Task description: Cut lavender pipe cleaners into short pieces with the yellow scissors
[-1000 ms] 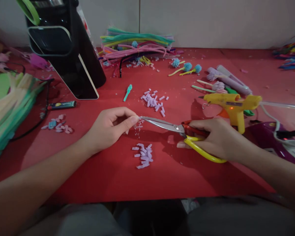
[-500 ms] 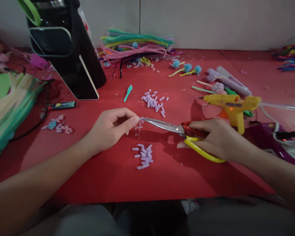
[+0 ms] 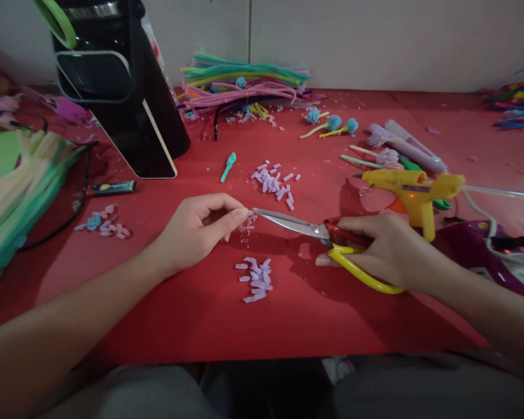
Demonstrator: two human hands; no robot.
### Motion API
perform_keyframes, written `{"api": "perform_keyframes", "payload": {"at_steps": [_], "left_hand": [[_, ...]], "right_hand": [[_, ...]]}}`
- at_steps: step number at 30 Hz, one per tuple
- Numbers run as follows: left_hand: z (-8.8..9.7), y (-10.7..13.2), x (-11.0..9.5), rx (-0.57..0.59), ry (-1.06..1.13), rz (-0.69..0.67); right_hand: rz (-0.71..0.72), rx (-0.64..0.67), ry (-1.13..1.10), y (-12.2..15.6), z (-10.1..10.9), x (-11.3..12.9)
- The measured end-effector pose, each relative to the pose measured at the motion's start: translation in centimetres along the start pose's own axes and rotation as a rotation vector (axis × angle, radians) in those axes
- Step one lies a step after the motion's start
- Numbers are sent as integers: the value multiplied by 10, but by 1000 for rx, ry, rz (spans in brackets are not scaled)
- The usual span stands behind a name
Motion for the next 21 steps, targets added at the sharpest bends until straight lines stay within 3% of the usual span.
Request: {"api": "perform_keyframes", "payload": {"at_steps": [21], "left_hand": [[-2,0,4,37,47,37]], "right_hand": [[24,-36,-9,2,-2,-2]]}}
Point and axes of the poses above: each hand's wrist, its own y-axis away from the middle knuckle, its own z-axis out of the back of the hand, x = y × z, the point moved 5 cm from there along -y, towards the middle knuckle, and after that the axes turned 1 degree about -x, right-handed, at the moved point
